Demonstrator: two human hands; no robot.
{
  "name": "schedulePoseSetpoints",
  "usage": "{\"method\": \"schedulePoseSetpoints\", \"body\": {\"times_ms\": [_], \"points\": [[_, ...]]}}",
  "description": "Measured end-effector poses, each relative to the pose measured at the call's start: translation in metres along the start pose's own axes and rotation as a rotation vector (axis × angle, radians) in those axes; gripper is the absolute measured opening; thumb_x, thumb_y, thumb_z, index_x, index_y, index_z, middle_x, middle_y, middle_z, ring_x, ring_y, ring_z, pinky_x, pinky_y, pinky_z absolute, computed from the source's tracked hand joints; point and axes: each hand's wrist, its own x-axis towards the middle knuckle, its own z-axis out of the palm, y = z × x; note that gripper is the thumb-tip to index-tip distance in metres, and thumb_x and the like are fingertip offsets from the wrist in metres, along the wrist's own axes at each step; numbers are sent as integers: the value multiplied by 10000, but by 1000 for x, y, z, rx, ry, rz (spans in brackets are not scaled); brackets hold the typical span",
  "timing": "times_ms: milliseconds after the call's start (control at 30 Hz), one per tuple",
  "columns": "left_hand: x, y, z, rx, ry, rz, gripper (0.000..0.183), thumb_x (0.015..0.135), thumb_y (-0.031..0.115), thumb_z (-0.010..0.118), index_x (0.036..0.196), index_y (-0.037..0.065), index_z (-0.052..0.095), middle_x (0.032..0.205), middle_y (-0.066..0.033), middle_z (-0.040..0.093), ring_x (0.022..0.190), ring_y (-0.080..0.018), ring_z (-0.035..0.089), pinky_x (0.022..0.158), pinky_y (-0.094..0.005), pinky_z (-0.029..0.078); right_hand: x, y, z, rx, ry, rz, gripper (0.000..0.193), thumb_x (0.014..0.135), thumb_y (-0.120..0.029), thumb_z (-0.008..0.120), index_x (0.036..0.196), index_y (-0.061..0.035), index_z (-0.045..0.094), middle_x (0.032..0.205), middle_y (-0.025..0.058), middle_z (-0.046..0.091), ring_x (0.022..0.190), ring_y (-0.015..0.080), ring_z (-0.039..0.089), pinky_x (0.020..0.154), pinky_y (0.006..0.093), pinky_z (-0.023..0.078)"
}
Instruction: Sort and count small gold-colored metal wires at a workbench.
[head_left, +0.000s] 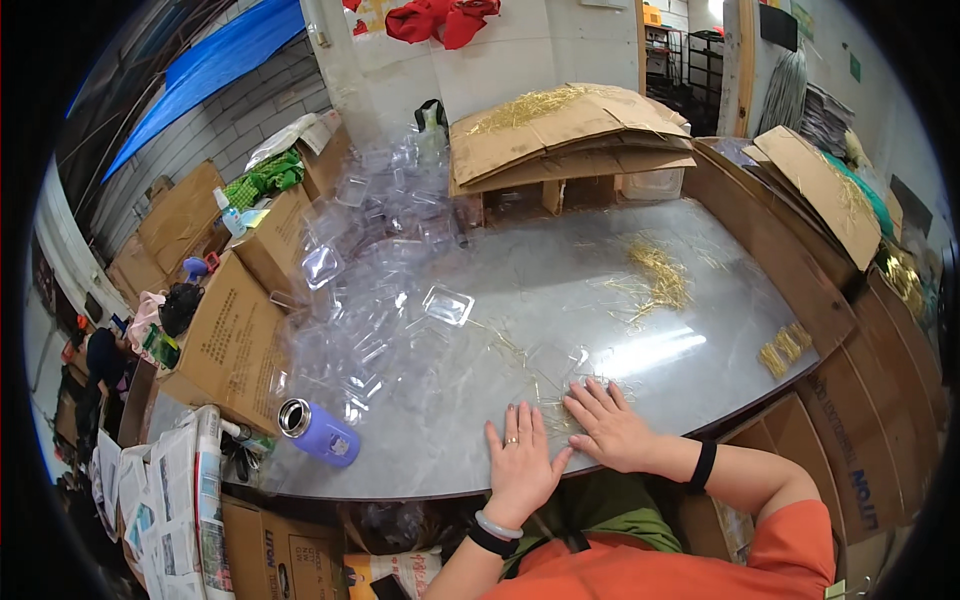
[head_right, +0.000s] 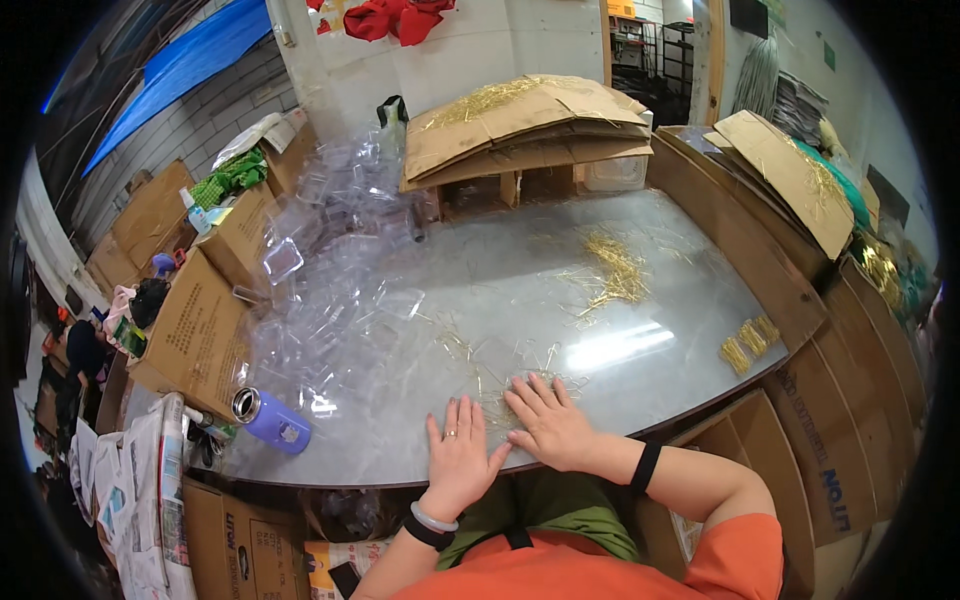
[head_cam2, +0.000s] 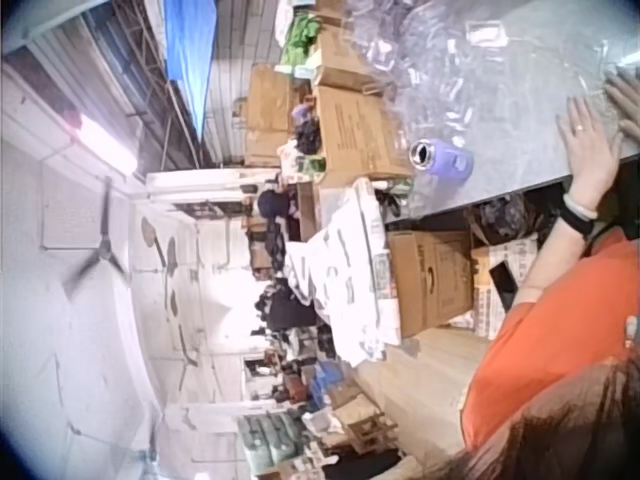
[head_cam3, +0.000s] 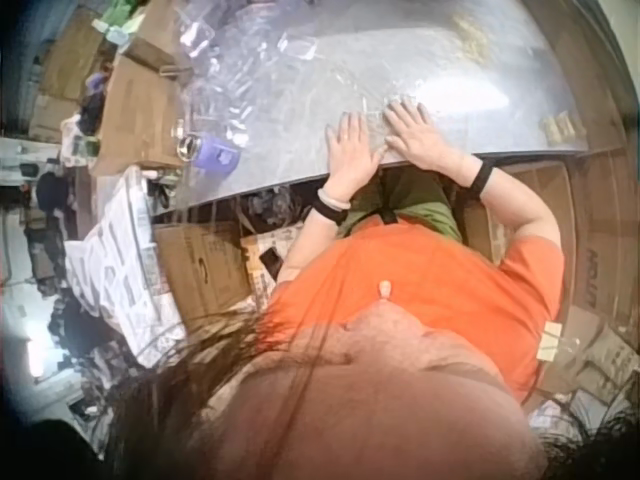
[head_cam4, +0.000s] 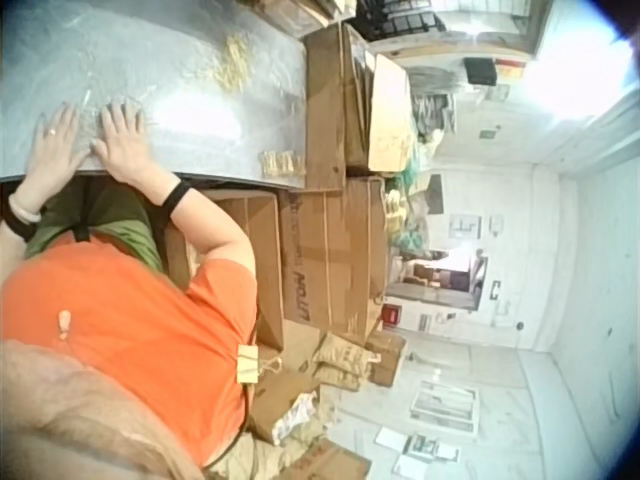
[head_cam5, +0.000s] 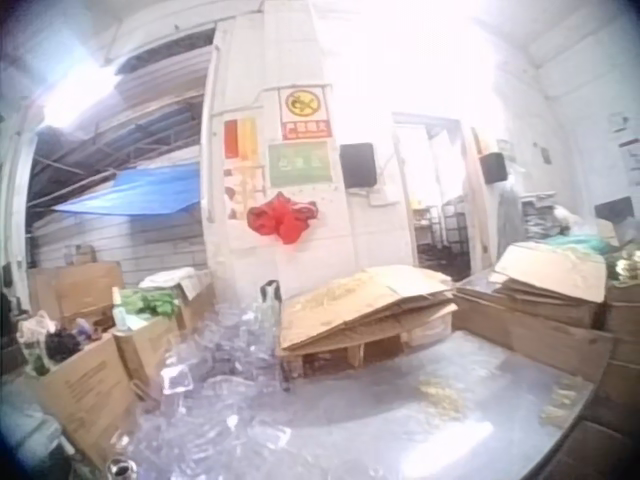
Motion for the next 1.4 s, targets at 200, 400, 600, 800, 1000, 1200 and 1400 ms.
{"method": "schedulePoseSetpoints", "body": {"times_ms": [200, 400, 600, 800, 1000, 1200, 1400], "points": [[-1, -1, 0, 10, -25, -12, 756, 973, 516, 576, 1414, -94, 506, 1499, -273, 479, 1416, -422, 416, 1139, -674, 254, 62, 21, -35, 144, -122, 31, 551, 1005, -328, 573, 1443, -4, 490, 1521, 232, 460, 1390, 442, 440, 1155, 548, 345], [-1, -3, 4, -10, -46, -21, 790, 977, 545, 557, 1437, -92, 481, 1529, -276, 447, 1444, -417, 387, 1147, -673, 238, 62, 65, -33, 164, -71, -28, 587, 1005, -340, 578, 1469, 0, 459, 1524, 246, 452, 1389, 472, 425, 1146, 537, 367], [2, 2, -4, -60, -91, -5, 855, 971, 578, 558, 1474, -100, 424, 1548, -294, 410, 1465, -421, 359, 1152, -677, 224, -17, 35, -23, -5, -129, 29, 664, 1003, -419, 577, 1504, -10, 427, 1591, 221, 371, 1471, 467, 318, 1177, 591, 307], [3, -5, 1, -106, -117, 85, 866, 956, 545, 609, 1483, -109, 398, 1557, -300, 386, 1466, -439, 347, 1160, -668, 221, -23, -15, -9, 169, 147, 31, 444, 941, -156, 662, 1342, -2, 551, 1413, 198, 540, 1372, 458, 457, 1151, 526, 386], [-3, -23, -3, -407, -50, -12, 831, 857, 394, 792, 1436, -92, 447, 1485, -271, 450, 1426, -443, 368, 1176, -574, 283, -24, -4, -34, 166, 218, 219, 703, 832, -393, 796, 1367, -13, 543, 1358, 166, 566, 1310, 389, 474, 1098, 525, 358], [2, -20, -12, -448, -66, -19, 831, 783, 387, 852, 1395, -54, 505, 1420, -223, 505, 1362, -426, 418, 1169, -567, 299, -27, 3, -41, 180, 70, 177, 925, 735, -564, 822, 1412, -16, 510, 1401, 145, 551, 1337, 362, 454, 1122, 557, 298], [8, -15, -4, -365, -86, 6, 841, 820, 406, 816, 1450, -30, 471, 1448, -206, 499, 1399, -406, 400, 1193, -590, 252, -10, 4, -26, 244, 113, -27, 606, 873, -346, 734, 1367, -43, 560, 1436, 128, 564, 1363, 340, 476, 1151, 521, 336]]}}
